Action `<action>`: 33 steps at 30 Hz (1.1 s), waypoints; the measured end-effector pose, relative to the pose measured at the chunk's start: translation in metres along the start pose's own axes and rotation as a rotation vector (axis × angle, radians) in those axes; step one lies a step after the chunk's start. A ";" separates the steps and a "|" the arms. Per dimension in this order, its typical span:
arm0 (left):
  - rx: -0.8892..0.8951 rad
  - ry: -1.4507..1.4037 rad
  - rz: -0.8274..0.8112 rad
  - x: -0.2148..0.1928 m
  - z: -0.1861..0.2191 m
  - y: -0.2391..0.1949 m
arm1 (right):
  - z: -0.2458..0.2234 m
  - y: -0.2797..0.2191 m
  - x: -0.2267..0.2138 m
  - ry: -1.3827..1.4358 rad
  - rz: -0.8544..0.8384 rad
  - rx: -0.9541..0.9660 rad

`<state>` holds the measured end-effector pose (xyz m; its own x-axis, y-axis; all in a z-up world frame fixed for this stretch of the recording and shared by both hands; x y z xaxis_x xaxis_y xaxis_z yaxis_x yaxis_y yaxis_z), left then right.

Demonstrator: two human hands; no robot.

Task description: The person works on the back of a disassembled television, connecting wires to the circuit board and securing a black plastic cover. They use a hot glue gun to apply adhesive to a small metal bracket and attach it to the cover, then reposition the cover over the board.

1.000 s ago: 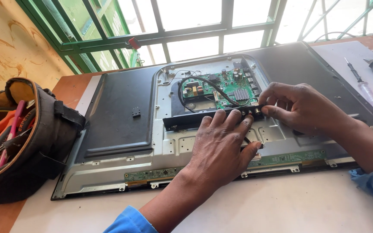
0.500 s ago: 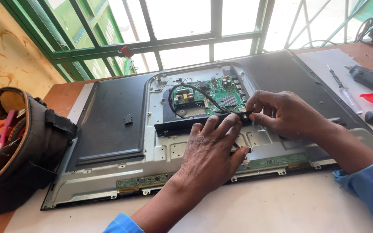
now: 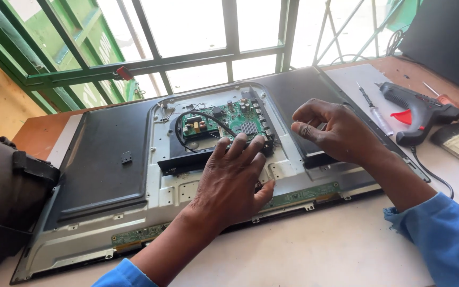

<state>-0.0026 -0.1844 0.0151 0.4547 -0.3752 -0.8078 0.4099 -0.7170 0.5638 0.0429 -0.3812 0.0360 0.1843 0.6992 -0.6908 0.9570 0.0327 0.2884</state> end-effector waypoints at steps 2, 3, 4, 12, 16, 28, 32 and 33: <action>0.025 -0.006 0.009 -0.007 0.000 0.002 | -0.001 -0.002 -0.001 0.003 -0.004 0.007; 0.048 -0.013 0.018 -0.011 0.001 0.003 | 0.000 -0.003 -0.001 0.004 -0.010 0.014; 0.045 -0.013 0.014 -0.012 0.001 0.006 | -0.002 -0.004 0.001 0.006 -0.014 0.014; -0.040 -0.134 0.180 0.001 0.007 0.063 | -0.020 -0.008 0.003 -0.019 0.057 -0.082; -0.086 -0.194 0.138 0.027 0.024 0.115 | 0.002 -0.008 -0.024 -0.086 0.128 0.002; -0.346 -0.571 -0.509 0.153 0.157 0.255 | 0.162 -0.050 -0.159 -0.350 0.439 0.581; -0.278 -0.275 -0.554 0.212 0.188 0.269 | 0.216 -0.060 -0.161 -0.344 0.379 0.729; -0.266 -0.196 -0.492 0.221 0.189 0.272 | 0.229 -0.062 -0.159 -0.321 0.360 0.788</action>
<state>0.0596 -0.5737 -0.0427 0.0172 -0.1559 -0.9876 0.7315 -0.6714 0.1187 0.0058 -0.6580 -0.0237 0.4410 0.3375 -0.8316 0.6842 -0.7261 0.0682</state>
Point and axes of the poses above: each hand's wrist, its own y-axis towards the middle knuckle, its own x-axis out of the palm, z = x × y, the point moved 7 cm from there along y, towards the middle knuckle, and after that the axes turned 1 degree about -x, right-handed, at the moved point
